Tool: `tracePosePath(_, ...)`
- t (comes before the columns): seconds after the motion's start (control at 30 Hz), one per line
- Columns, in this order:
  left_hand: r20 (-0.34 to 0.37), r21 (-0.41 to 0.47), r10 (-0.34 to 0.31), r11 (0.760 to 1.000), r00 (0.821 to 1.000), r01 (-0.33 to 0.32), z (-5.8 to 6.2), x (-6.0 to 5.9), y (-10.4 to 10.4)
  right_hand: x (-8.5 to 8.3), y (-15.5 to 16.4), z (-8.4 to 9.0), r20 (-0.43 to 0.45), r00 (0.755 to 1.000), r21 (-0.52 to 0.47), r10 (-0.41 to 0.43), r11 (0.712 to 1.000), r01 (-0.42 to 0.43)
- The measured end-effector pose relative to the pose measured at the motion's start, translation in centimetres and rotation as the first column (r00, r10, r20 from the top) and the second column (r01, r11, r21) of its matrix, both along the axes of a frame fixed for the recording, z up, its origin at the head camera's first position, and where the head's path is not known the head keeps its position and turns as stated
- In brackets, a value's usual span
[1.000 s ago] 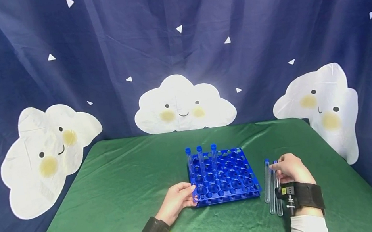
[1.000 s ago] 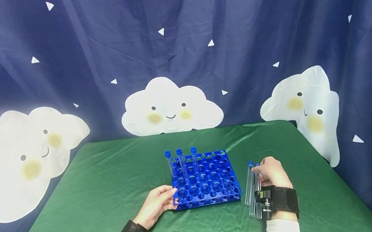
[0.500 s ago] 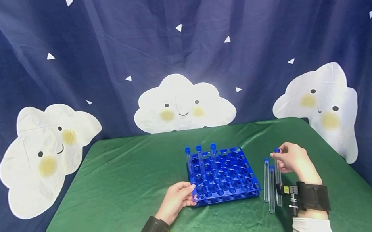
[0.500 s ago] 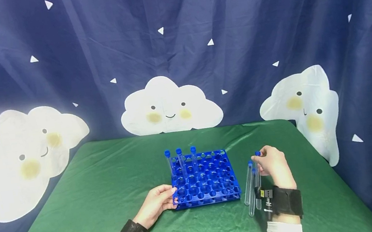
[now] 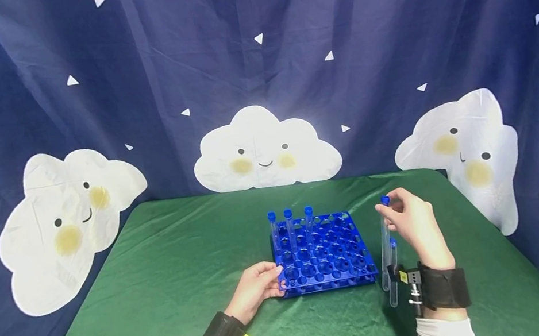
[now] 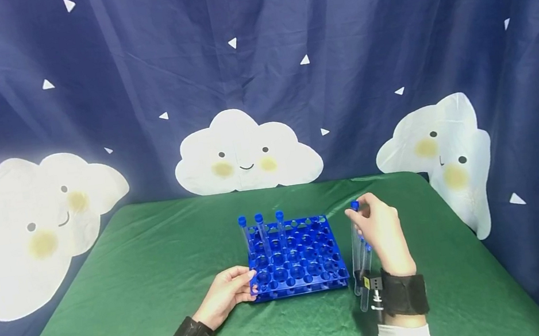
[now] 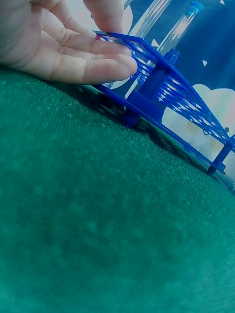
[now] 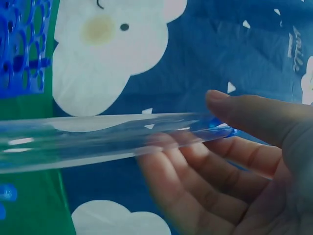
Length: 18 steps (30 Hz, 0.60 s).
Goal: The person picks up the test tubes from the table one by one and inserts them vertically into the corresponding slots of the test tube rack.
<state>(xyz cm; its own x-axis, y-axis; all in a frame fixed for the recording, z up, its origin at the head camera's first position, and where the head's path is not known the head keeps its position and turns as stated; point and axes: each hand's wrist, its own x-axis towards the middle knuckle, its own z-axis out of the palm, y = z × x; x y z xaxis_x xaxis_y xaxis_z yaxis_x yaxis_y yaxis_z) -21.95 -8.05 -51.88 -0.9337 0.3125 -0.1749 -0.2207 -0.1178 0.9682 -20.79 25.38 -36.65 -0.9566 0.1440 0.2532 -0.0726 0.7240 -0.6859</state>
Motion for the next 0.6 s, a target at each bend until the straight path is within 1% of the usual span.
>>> tracePosePath(0.23, -0.003, 0.013, -0.003, 1.0, 1.0, 0.003, 0.0, 0.0, 0.0, -0.2, -1.2, -0.1, -0.126, 0.992, 0.012, -0.013, 1.0, 0.014)
tracePosePath(0.43, -0.001, 0.016, -0.002, 1.0, 1.0, 0.002, -0.1, 0.0, 0.0, -0.5, -2.4, -0.3, -0.19, 0.982, -0.039, 0.002, 0.999, -0.01)
tracePosePath(0.6, 0.0, 0.016, -0.002, 1.0, 1.0, 0.002, 0.0, 0.0, 0.0, -0.6, -3.3, -0.3, -0.239, 0.971, -0.076, -0.007, 0.997, -0.012)
